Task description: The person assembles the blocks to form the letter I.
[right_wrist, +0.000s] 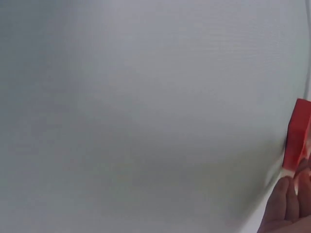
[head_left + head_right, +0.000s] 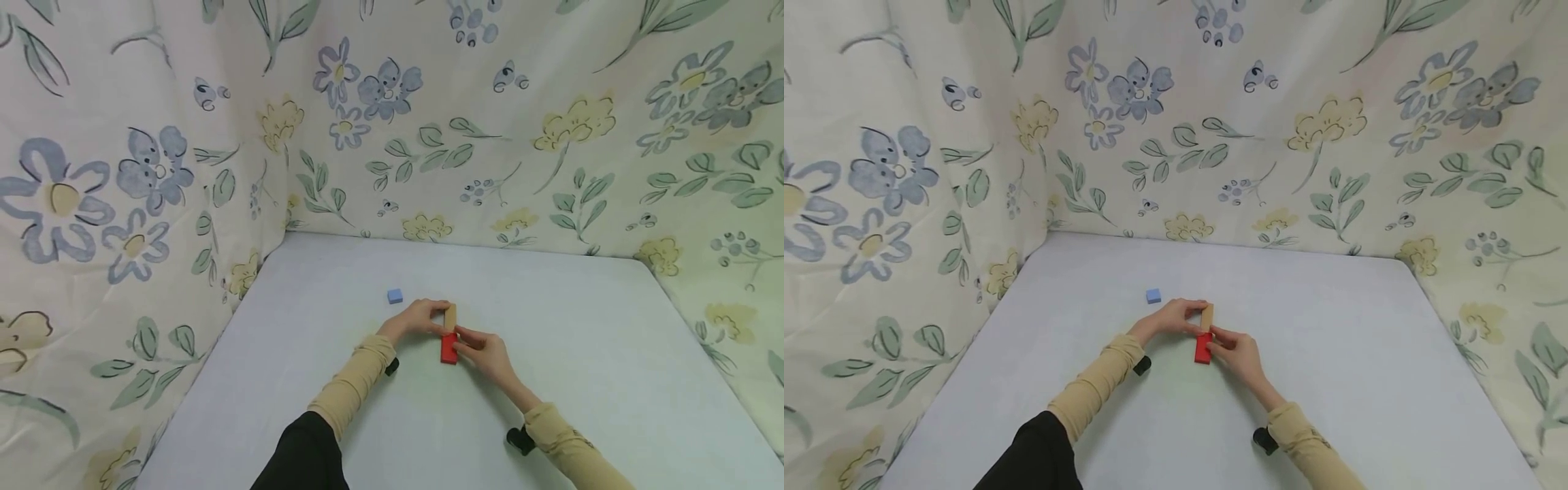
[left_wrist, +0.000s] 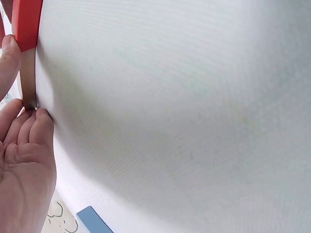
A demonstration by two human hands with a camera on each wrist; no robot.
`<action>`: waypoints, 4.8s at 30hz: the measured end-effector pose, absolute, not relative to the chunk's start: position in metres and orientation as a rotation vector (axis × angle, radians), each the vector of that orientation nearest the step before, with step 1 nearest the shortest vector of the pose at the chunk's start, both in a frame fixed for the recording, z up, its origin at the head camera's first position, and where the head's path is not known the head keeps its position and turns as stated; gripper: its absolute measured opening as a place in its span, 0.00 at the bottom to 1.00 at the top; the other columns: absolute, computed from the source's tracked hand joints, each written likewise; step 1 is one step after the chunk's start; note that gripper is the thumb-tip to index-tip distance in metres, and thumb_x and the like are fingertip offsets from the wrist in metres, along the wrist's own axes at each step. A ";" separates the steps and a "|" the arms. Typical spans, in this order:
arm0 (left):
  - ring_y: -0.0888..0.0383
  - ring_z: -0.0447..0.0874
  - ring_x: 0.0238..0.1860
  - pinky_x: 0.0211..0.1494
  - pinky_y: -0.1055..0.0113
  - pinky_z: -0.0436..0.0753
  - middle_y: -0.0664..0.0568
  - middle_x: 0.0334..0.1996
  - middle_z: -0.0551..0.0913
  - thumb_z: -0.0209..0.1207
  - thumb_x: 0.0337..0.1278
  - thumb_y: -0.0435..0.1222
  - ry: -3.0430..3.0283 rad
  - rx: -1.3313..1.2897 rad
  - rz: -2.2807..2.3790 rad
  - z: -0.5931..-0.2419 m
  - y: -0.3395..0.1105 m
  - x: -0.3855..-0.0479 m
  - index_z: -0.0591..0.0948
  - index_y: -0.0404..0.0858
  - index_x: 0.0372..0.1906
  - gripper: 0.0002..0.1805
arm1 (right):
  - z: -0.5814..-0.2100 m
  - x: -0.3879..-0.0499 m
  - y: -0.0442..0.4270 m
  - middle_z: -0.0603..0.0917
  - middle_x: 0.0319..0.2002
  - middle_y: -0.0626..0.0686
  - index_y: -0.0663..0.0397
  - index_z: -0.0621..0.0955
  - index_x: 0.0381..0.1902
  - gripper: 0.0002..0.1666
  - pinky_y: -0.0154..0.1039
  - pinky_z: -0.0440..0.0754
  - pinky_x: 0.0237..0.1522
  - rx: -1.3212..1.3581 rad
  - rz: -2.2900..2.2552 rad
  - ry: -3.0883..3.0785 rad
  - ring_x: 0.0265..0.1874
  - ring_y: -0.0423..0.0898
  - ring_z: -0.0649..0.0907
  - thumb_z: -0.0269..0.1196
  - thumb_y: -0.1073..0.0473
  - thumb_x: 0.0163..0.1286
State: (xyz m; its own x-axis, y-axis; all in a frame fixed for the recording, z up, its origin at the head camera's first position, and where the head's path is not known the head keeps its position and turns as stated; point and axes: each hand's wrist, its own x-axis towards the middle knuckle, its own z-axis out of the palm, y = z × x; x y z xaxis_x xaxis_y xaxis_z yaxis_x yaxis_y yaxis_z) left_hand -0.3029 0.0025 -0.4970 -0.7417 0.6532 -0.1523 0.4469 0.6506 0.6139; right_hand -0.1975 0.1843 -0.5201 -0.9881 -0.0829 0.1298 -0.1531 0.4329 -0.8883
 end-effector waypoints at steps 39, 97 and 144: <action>0.55 0.60 0.72 0.75 0.63 0.62 0.51 0.70 0.65 0.65 0.54 0.45 2.483 0.925 0.791 -0.501 0.001 -0.304 0.65 0.43 0.70 0.38 | -0.519 -0.212 0.178 0.84 0.49 0.58 0.60 0.82 0.52 0.21 0.46 0.83 0.50 0.206 1.474 -2.749 0.51 0.53 0.83 0.67 0.63 0.60; 0.53 0.66 0.69 0.70 0.61 0.70 0.50 0.69 0.66 0.64 0.56 0.44 2.585 0.882 1.033 -0.501 -0.002 -0.284 0.65 0.37 0.69 0.37 | -0.518 -0.211 0.179 0.84 0.49 0.59 0.60 0.81 0.53 0.22 0.48 0.82 0.53 0.204 1.497 -2.746 0.53 0.53 0.82 0.68 0.62 0.59; 0.52 0.68 0.67 0.67 0.63 0.74 0.46 0.67 0.70 0.65 0.55 0.40 2.743 0.643 1.335 -0.473 -0.072 -0.311 0.69 0.39 0.67 0.33 | -0.519 -0.210 0.179 0.83 0.51 0.57 0.60 0.81 0.54 0.22 0.47 0.81 0.55 0.182 1.538 -2.753 0.55 0.53 0.81 0.67 0.63 0.60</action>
